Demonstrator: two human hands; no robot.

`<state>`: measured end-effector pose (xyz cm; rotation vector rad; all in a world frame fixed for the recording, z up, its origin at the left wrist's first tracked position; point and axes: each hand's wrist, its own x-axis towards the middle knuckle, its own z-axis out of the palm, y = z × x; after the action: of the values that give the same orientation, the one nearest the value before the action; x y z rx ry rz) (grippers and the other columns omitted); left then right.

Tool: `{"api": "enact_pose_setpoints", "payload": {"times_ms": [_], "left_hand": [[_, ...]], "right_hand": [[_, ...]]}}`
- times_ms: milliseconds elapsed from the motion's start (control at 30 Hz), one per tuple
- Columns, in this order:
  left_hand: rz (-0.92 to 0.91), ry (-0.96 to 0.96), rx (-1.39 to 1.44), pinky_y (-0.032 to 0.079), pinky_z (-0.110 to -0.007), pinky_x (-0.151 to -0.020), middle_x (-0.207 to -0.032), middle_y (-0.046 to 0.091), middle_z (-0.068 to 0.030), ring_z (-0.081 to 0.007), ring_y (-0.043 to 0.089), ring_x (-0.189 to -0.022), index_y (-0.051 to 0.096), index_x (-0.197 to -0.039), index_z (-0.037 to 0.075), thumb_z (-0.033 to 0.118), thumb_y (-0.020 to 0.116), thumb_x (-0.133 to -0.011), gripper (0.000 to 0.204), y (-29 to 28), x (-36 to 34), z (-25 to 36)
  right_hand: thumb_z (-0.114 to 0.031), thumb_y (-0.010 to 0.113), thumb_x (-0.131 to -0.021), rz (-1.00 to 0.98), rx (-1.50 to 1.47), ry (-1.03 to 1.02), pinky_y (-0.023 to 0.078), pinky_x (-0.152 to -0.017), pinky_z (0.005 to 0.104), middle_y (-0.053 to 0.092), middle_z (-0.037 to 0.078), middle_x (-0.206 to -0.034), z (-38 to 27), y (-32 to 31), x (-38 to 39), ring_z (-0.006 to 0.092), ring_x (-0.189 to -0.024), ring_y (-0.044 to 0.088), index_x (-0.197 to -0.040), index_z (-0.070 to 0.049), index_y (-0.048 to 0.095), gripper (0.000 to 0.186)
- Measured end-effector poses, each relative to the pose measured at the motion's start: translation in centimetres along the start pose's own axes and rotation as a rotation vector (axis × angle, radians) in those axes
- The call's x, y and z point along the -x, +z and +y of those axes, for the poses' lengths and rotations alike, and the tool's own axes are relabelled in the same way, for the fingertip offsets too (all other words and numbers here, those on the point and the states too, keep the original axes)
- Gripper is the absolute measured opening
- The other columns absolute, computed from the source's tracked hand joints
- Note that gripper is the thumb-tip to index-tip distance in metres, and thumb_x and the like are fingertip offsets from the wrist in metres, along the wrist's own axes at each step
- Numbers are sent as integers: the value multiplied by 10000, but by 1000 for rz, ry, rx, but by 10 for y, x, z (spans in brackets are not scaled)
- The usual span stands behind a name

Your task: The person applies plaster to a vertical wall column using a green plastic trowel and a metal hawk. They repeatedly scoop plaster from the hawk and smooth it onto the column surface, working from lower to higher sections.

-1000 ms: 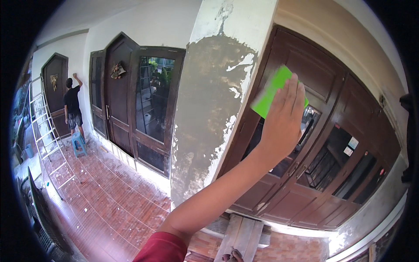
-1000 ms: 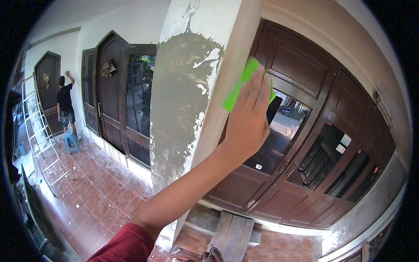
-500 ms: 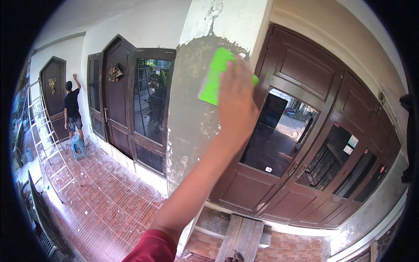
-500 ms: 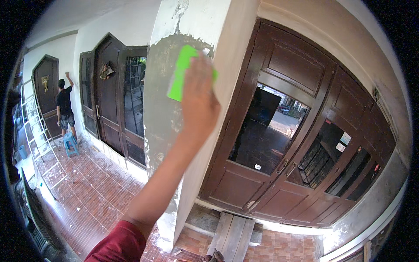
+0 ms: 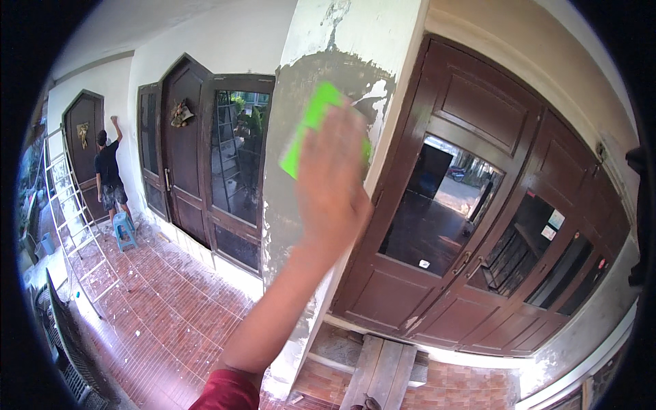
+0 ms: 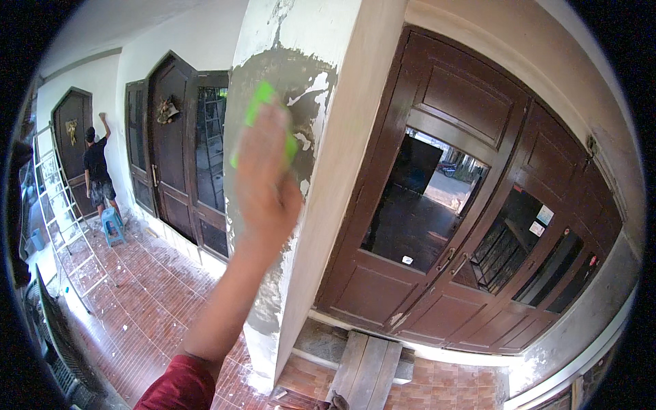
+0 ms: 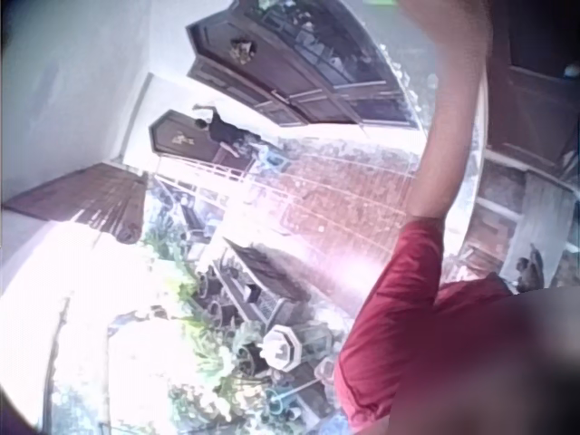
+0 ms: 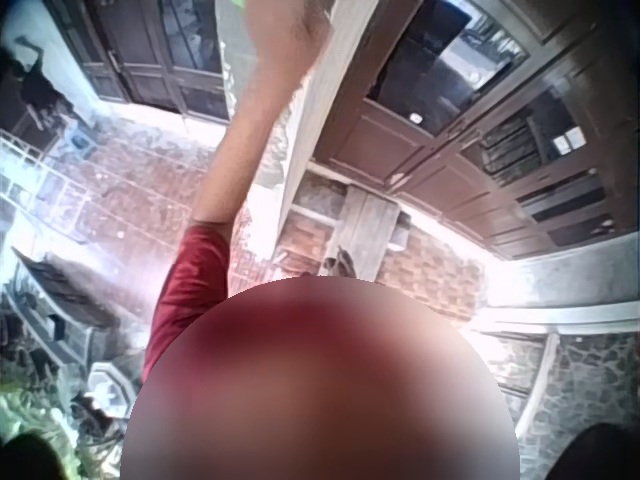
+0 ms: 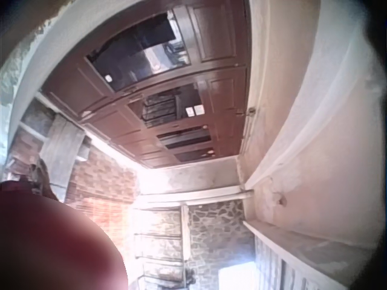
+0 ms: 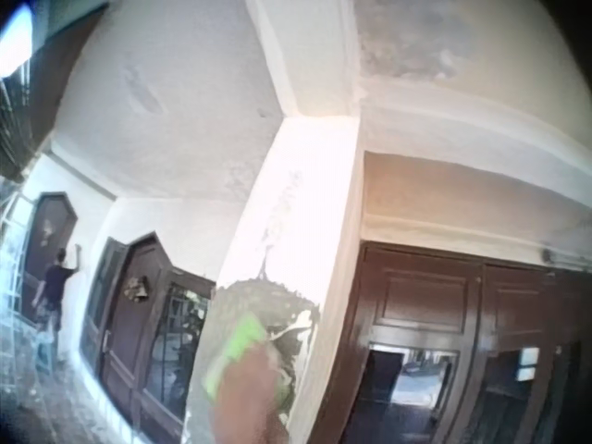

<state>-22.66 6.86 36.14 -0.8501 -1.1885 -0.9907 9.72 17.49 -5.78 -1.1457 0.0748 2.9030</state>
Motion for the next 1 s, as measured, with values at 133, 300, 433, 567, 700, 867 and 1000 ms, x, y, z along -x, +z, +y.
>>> {"api": "enact_pose_setpoints", "payload": {"times_ms": [133,300,433,567,700,867,1000], "left_hand": [[129,-126,-10,241,-576,-1126,-1430,425,-259,-420,349,-1373,428,-1392,-28,-33,557,-738,666,17,-34,-40],[1,-187,-152,198,-608,-1132,-1466,290,-342,-503,247,-1390,326,-1413,-99,11,570,-754,711,57,-48,-12],[23,-112,32,199,-626,-1123,-1495,283,-304,-494,274,-1386,338,-1427,-55,-60,544,-727,729,74,-42,38],[-119,-16,213,164,-615,-1140,-1489,251,-342,-497,222,-1410,304,-1433,-92,-31,569,-706,776,57,-30,63],[-164,-79,219,194,-593,-1135,-1489,316,-294,-466,282,-1400,337,-1438,-55,-113,518,-688,773,15,-4,66],[74,-162,-105,227,-520,-1145,-1438,432,-259,-424,352,-1381,434,-1399,-25,-140,469,-778,633,-3,-8,-3],[67,-310,-85,173,-609,-1136,-1502,290,-292,-430,236,-1431,318,-1452,-44,-83,489,-735,738,21,-26,-40]], "right_hand": [[-709,331,-917,-23,-158,154,329,-224,397,579,177,-567,2,18,10,318,-290,436,-1144,-228,505,560],[-724,349,-904,4,372,-8,274,-204,367,508,134,-496,-2,8,-9,270,-240,349,-1108,-235,502,551],[-713,365,-907,-37,685,-221,242,-199,345,460,94,-464,-5,-12,-25,225,-226,293,-1090,-198,496,562],[-713,373,-903,-81,683,-142,249,-205,335,442,76,-452,-7,-16,-27,221,-230,301,-1135,-184,477,587],[-725,385,-890,-118,767,-163,262,-211,331,439,73,-450,-7,-9,-24,228,-235,320,-1174,-187,466,613],[-718,381,-897,-87,685,-99,276,-213,351,444,76,-445,-9,-11,-25,246,-238,341,-1140,-212,492,572],[-717,366,-904,-36,346,-22,274,-208,371,473,87,-451,-16,-23,-36,264,-239,350,-1088,-252,516,522]]}}
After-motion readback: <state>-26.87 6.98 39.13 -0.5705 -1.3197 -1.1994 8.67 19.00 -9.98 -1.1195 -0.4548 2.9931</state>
